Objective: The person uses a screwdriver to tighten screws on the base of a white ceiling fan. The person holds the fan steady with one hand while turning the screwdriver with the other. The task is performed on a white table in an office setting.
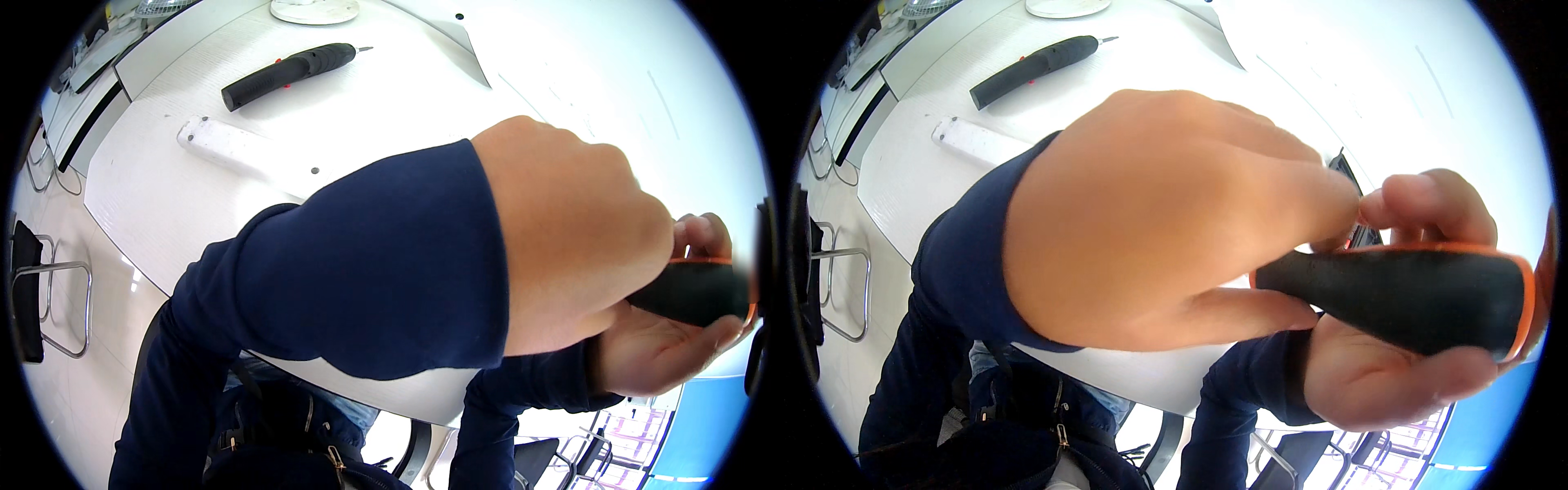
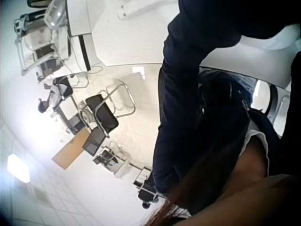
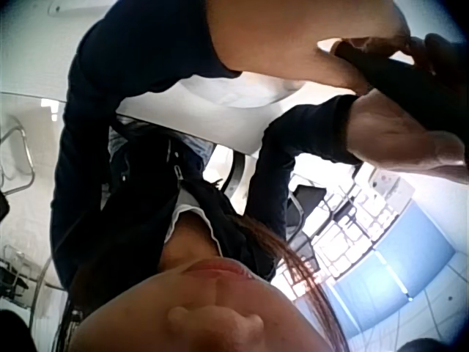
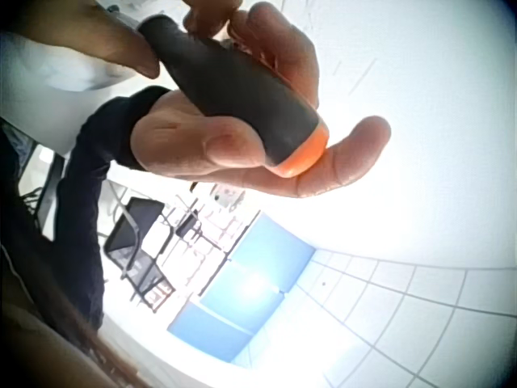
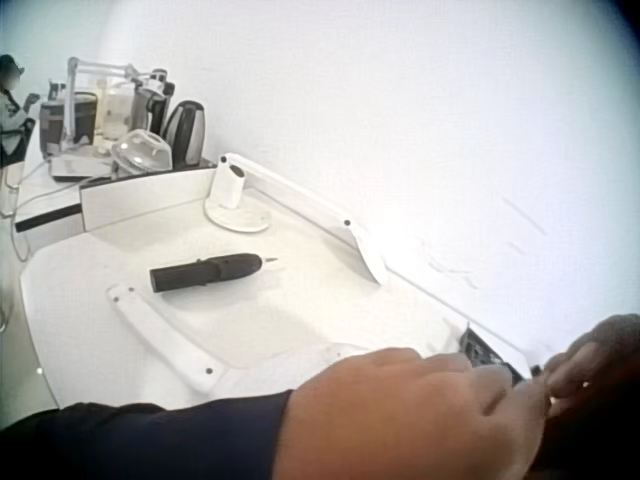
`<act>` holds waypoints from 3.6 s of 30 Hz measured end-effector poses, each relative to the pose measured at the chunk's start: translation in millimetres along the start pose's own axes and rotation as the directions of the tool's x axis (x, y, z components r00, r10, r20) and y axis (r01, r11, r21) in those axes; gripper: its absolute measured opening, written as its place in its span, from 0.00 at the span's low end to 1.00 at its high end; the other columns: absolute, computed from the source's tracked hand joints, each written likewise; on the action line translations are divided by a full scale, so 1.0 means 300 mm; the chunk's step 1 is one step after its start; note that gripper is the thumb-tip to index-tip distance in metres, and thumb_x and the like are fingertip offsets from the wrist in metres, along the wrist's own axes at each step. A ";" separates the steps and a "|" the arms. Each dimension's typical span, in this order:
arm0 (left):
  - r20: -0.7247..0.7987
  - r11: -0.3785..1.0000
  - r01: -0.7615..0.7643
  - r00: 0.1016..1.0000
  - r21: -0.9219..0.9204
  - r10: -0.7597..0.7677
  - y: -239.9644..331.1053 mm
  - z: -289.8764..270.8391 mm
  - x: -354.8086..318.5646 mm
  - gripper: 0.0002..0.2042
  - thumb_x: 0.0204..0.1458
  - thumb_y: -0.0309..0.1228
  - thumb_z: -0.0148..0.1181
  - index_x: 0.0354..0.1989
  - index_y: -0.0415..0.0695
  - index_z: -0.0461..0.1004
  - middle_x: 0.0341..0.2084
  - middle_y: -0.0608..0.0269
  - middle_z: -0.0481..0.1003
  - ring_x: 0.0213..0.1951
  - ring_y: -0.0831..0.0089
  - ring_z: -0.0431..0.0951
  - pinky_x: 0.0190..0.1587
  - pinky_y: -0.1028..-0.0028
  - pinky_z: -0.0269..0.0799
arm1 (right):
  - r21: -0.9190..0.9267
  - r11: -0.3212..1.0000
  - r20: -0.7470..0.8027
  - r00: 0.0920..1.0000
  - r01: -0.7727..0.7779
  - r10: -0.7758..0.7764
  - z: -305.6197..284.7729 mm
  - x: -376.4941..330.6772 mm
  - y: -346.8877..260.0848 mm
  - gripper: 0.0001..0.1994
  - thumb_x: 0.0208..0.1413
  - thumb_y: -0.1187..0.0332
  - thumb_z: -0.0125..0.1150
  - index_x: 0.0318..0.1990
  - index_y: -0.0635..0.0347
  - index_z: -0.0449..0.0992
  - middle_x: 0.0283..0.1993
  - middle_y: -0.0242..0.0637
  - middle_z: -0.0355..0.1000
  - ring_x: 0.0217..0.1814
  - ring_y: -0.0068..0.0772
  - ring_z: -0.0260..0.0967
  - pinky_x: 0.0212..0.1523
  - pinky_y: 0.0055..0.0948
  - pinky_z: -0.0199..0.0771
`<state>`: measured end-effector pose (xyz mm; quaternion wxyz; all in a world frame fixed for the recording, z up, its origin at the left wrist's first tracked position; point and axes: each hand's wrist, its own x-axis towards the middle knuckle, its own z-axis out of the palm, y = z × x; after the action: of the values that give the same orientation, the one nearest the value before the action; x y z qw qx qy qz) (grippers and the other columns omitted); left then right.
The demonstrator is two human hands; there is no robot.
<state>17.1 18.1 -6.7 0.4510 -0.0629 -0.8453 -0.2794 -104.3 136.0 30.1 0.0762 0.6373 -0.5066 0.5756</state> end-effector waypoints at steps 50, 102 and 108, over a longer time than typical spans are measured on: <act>-0.380 0.964 0.011 0.920 0.266 0.094 -0.019 0.193 -0.005 0.15 0.47 0.40 0.51 0.43 0.50 0.70 0.44 0.63 0.70 0.47 0.63 0.69 0.51 0.57 0.58 | -0.158 0.961 0.174 0.964 0.228 -0.200 0.007 0.009 0.031 0.31 0.54 0.59 0.53 0.63 0.41 0.48 0.53 0.61 0.62 0.45 0.55 0.71 0.40 0.42 0.75; -0.187 0.999 -0.043 0.981 0.030 0.048 -0.017 0.055 0.008 0.10 0.41 0.33 0.61 0.29 0.41 0.77 0.20 0.50 0.76 0.23 0.60 0.79 0.26 0.71 0.73 | -0.419 0.880 0.040 0.973 0.225 -0.229 -0.032 -0.023 0.012 0.29 0.53 0.63 0.58 0.61 0.53 0.53 0.40 0.47 0.73 0.35 0.40 0.76 0.29 0.32 0.77; -0.187 0.996 -0.084 0.979 0.019 0.086 -0.028 0.065 0.007 0.11 0.42 0.32 0.60 0.34 0.41 0.76 0.21 0.52 0.76 0.25 0.59 0.79 0.27 0.70 0.74 | -0.326 0.907 0.074 0.964 0.267 -0.257 -0.004 0.003 0.021 0.28 0.52 0.63 0.58 0.59 0.49 0.55 0.42 0.47 0.69 0.35 0.41 0.74 0.31 0.34 0.78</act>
<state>-1.3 21.0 -17.0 0.5407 -0.0697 -0.7971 -0.2598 -110.0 133.3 28.1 0.2517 0.6859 -0.5076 0.4567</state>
